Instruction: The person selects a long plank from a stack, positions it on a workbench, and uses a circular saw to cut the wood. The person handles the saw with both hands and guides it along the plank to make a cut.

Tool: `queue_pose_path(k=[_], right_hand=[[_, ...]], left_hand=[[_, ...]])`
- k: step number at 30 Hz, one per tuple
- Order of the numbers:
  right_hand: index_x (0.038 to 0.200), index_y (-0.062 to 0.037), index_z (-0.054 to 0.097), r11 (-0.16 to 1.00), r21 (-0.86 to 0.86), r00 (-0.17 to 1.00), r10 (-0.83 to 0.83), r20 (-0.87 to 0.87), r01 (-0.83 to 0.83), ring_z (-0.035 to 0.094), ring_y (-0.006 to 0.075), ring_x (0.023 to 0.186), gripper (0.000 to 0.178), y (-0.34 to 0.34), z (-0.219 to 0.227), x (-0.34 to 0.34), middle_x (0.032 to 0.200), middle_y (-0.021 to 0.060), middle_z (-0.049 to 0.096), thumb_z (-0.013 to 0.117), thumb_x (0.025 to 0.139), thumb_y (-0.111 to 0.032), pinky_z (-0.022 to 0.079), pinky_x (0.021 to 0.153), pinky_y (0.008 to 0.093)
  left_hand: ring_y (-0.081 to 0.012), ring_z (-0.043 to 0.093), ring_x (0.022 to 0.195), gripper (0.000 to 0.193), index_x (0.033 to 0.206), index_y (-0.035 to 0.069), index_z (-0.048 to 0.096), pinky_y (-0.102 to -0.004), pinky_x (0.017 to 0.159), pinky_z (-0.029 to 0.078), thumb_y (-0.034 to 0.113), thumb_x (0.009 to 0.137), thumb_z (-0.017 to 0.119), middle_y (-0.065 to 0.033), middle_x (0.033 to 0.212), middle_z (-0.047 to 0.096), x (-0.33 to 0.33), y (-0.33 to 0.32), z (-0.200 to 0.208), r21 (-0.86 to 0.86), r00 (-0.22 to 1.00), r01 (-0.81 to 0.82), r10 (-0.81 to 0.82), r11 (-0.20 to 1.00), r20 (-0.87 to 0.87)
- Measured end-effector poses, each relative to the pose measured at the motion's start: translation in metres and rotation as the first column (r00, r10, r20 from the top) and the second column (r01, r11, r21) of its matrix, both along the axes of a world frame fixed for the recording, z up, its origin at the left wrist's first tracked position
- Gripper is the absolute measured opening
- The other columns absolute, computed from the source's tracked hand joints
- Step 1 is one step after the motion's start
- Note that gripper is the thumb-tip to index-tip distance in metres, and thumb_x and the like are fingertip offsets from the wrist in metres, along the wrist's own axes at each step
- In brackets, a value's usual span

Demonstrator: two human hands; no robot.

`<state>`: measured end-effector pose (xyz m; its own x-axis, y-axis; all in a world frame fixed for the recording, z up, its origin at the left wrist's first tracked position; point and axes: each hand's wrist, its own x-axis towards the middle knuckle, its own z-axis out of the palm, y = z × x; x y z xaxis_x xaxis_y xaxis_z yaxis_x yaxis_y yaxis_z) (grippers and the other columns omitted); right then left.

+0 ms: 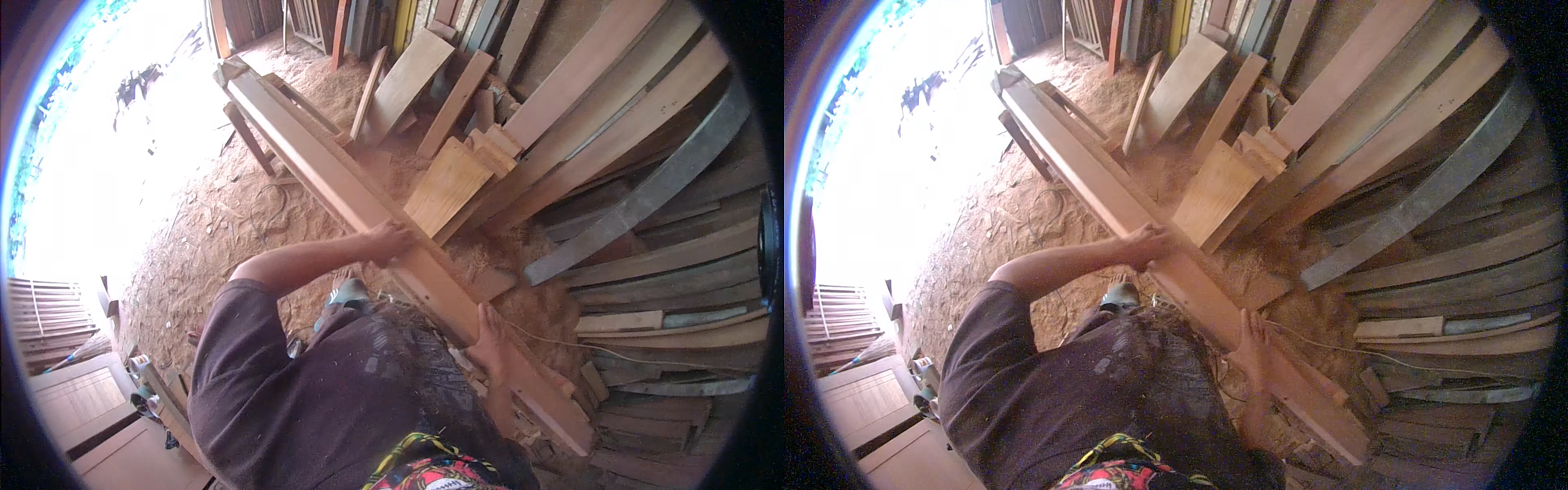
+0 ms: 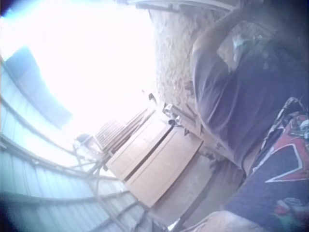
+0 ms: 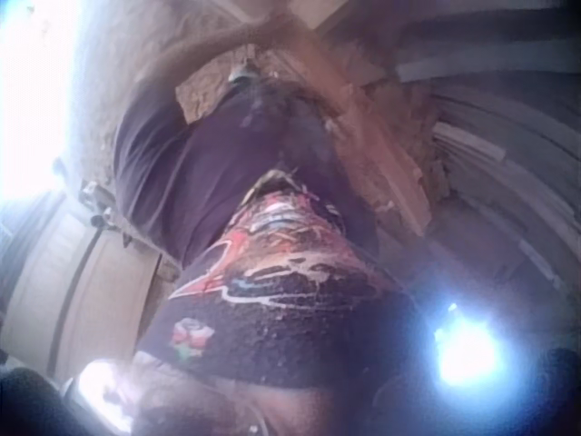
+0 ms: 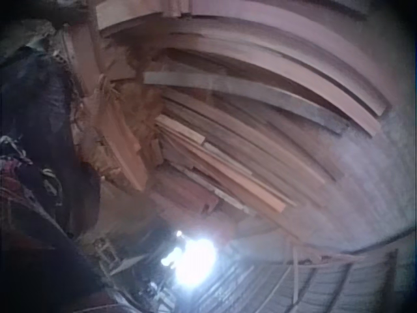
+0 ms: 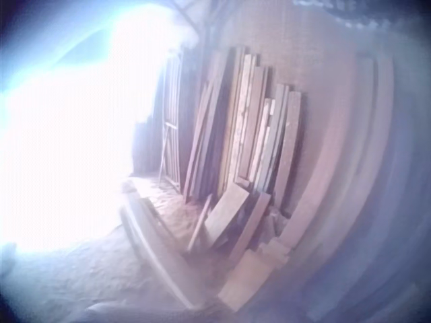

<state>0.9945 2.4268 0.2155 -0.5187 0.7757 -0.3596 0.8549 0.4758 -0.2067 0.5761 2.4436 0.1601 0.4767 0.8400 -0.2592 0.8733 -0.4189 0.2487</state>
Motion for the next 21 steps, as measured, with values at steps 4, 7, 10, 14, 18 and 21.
queue_pose_path(k=[4, 7, 10, 14, 18, 21], right_hand=[[0.152, -0.0093, 0.049, 0.966, -0.258, 0.989, -0.067, -0.134, 0.030, 0.059, 0.0388, 0.132, 0.090, 0.051, 0.021, -0.009, 0.143, 0.0242, 0.060, 0.087, 0.072, -0.023, 0.046, 0.111, 0.0474], [0.143, -0.0047, 0.059, 0.956, -0.198, 0.967, -0.237, -0.093, 0.215, 0.066, 0.0413, 0.122, 0.080, 0.051, 0.013, -0.001, 0.130, 0.0263, 0.068, 0.090, 0.072, -0.025, 0.052, 0.104, 0.0467], [0.143, 0.0010, 0.057, 0.921, -0.250, 0.945, -0.321, -0.056, 0.298, 0.065, 0.0426, 0.124, 0.081, 0.049, 0.033, -0.023, 0.134, 0.0273, 0.066, 0.092, 0.073, -0.023, 0.050, 0.107, 0.0460], [0.137, 0.0021, 0.061, 0.943, -0.244, 0.966, -0.250, -0.066, 0.227, 0.067, 0.0419, 0.120, 0.076, 0.051, 0.040, -0.020, 0.128, 0.0261, 0.070, 0.093, 0.073, -0.025, 0.052, 0.103, 0.0473], [0.128, -0.0013, 0.068, 0.974, -0.030, 0.970, -0.228, -0.080, 0.227, 0.071, 0.0437, 0.111, 0.070, 0.043, 0.044, 0.006, 0.116, 0.0287, 0.073, 0.093, 0.070, -0.032, 0.055, 0.092, 0.0496], [0.128, -0.0020, 0.068, 0.919, -0.265, 0.936, -0.333, -0.116, 0.293, 0.070, 0.0435, 0.112, 0.068, 0.034, 0.065, -0.013, 0.115, 0.0285, 0.073, 0.093, 0.070, -0.028, 0.056, 0.092, 0.0493]], left_hand=[[-0.0331, 0.065, 0.119, 0.066, 0.128, 0.016, 0.068, -0.0514, 0.101, 0.047, 0.025, 0.065, 0.087, -0.0095, 0.119, 0.071, -0.021, 0.045, -0.023, -0.051, 0.991, 0.005, 0.002, 0.999, 0.136], [-0.0312, 0.069, 0.109, 0.052, 0.115, 0.017, 0.072, -0.0487, 0.093, 0.048, 0.025, 0.066, 0.086, -0.0087, 0.108, 0.074, 0.003, 0.051, -0.003, 0.140, 0.986, -0.068, 0.045, 0.988, 0.161], [-0.0324, 0.069, 0.103, 0.041, 0.105, 0.015, 0.070, -0.0488, 0.090, 0.048, 0.028, 0.069, 0.086, -0.0091, 0.100, 0.073, 0.002, 0.046, 0.007, 0.204, 0.988, -0.116, 0.093, 0.972, 0.120], [-0.0338, 0.069, 0.100, 0.041, 0.103, 0.014, 0.069, -0.0484, 0.090, 0.049, 0.032, 0.070, 0.087, -0.0080, 0.096, 0.073, 0.002, 0.048, 0.017, 0.105, 0.995, -0.096, 0.092, 0.990, 0.043], [-0.0321, 0.069, 0.106, 0.044, 0.105, 0.015, 0.069, -0.0474, 0.091, 0.049, 0.034, 0.069, 0.088, -0.0061, 0.100, 0.074, 0.015, 0.047, 0.062, 0.076, 0.998, -0.064, 0.062, 0.995, 0.029], [-0.0292, 0.070, 0.107, 0.047, 0.108, 0.018, 0.074, -0.0454, 0.096, 0.048, 0.029, 0.065, 0.089, -0.0058, 0.098, 0.075, 0.008, 0.023, 0.058, 0.108, 0.985, -0.115, 0.099, 0.987, 0.142]])
